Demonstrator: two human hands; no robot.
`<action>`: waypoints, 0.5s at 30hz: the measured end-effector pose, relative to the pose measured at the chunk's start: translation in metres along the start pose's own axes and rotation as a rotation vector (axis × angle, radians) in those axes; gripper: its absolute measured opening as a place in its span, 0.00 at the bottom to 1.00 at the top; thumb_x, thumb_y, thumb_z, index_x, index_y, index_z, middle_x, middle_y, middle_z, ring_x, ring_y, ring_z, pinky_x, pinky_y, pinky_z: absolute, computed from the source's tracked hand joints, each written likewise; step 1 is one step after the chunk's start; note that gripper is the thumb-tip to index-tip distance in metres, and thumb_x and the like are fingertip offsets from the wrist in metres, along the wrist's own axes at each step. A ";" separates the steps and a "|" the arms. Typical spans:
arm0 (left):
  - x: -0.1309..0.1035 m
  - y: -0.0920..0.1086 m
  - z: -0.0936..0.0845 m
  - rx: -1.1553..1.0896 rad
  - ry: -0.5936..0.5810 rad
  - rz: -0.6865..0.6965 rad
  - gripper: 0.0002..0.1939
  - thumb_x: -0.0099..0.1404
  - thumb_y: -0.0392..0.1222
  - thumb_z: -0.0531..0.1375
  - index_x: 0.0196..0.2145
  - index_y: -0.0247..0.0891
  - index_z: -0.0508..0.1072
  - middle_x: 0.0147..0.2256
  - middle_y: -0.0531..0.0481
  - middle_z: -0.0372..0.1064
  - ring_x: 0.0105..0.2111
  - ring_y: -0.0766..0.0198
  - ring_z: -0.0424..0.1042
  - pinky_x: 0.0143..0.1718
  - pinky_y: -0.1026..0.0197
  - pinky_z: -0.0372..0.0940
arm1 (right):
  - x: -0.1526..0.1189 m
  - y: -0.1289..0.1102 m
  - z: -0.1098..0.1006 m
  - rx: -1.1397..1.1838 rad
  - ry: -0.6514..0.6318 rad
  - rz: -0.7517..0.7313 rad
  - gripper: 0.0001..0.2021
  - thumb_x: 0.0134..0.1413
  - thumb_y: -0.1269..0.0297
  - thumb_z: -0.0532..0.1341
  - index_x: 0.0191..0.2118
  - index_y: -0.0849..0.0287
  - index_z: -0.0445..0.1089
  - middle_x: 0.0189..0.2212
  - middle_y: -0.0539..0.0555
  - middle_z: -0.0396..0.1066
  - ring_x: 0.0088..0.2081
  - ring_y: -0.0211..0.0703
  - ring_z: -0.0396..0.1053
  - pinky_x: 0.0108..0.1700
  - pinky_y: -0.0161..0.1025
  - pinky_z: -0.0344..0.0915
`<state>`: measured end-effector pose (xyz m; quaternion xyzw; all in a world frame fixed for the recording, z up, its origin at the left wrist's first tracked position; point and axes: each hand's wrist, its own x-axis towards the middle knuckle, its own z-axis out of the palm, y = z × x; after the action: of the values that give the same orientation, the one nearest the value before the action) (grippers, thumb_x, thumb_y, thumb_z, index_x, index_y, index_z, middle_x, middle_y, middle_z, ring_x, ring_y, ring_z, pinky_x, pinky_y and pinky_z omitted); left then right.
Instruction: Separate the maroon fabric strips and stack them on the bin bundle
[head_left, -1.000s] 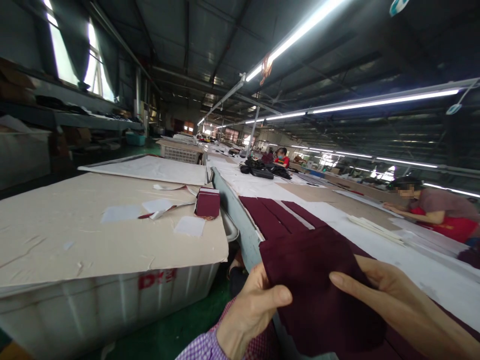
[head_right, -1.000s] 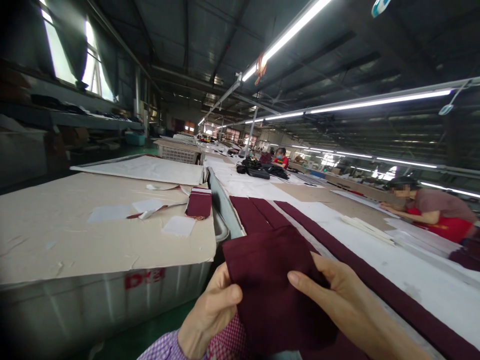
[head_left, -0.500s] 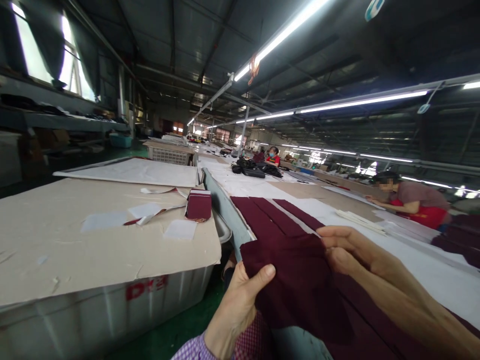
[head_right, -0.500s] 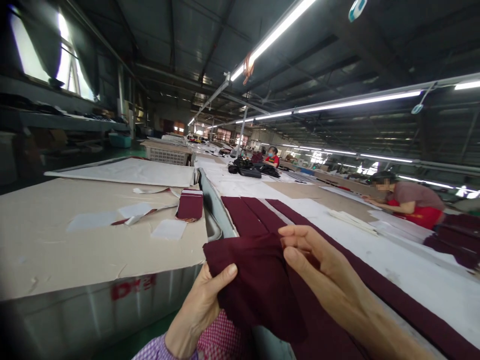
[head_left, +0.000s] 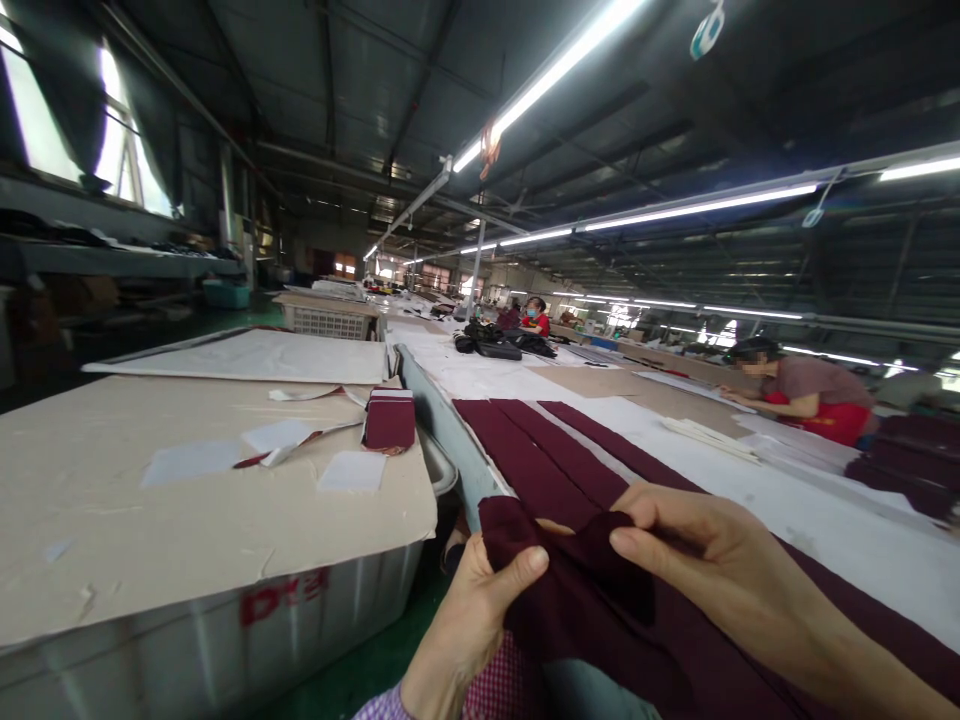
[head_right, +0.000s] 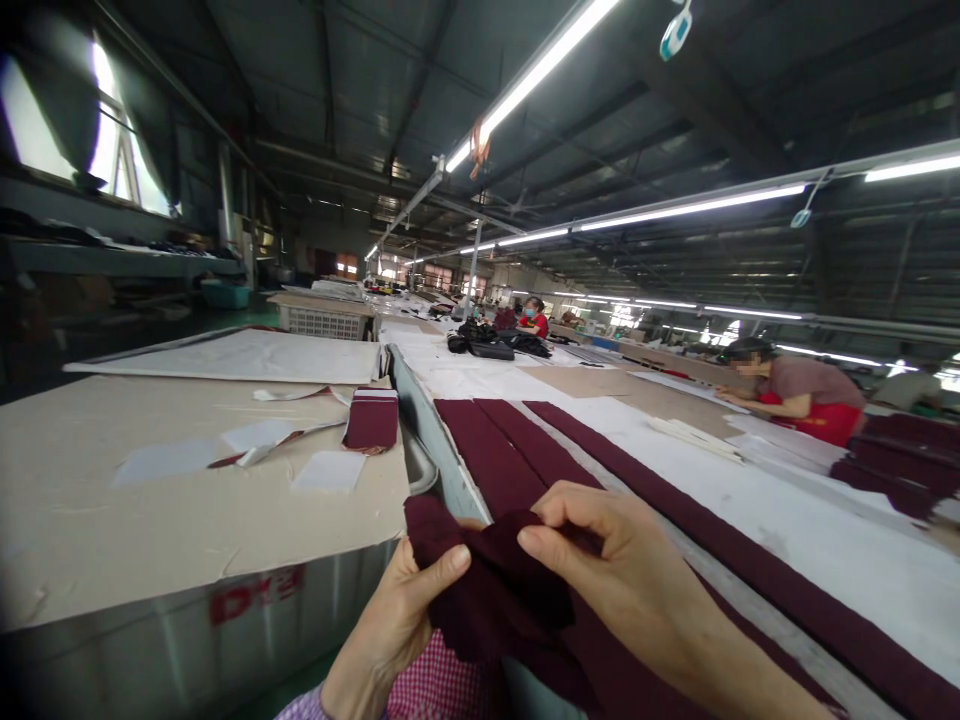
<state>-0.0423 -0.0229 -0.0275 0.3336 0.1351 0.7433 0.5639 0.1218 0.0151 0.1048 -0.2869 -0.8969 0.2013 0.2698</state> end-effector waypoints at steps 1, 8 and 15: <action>0.000 0.000 0.000 -0.001 0.004 -0.002 0.14 0.55 0.45 0.75 0.38 0.37 0.84 0.32 0.46 0.81 0.34 0.61 0.80 0.37 0.66 0.73 | 0.000 -0.001 0.001 -0.003 0.009 -0.004 0.17 0.59 0.54 0.58 0.22 0.56 0.65 0.22 0.49 0.66 0.25 0.39 0.63 0.28 0.36 0.59; 0.002 0.005 0.003 0.007 0.043 -0.035 0.16 0.53 0.46 0.76 0.37 0.35 0.85 0.32 0.44 0.81 0.33 0.59 0.80 0.38 0.63 0.74 | -0.001 -0.006 0.010 0.004 0.087 -0.016 0.17 0.58 0.54 0.59 0.21 0.56 0.65 0.22 0.50 0.67 0.25 0.39 0.64 0.27 0.35 0.61; 0.000 0.001 0.001 -0.025 0.082 -0.022 0.15 0.52 0.44 0.76 0.37 0.36 0.84 0.31 0.44 0.80 0.30 0.61 0.78 0.37 0.61 0.73 | 0.001 0.005 0.014 0.189 0.198 0.098 0.15 0.48 0.54 0.67 0.20 0.56 0.65 0.23 0.50 0.68 0.24 0.39 0.66 0.26 0.34 0.64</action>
<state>-0.0426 -0.0238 -0.0259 0.2941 0.1523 0.7517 0.5703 0.1153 0.0165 0.0917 -0.3219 -0.8279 0.2686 0.3726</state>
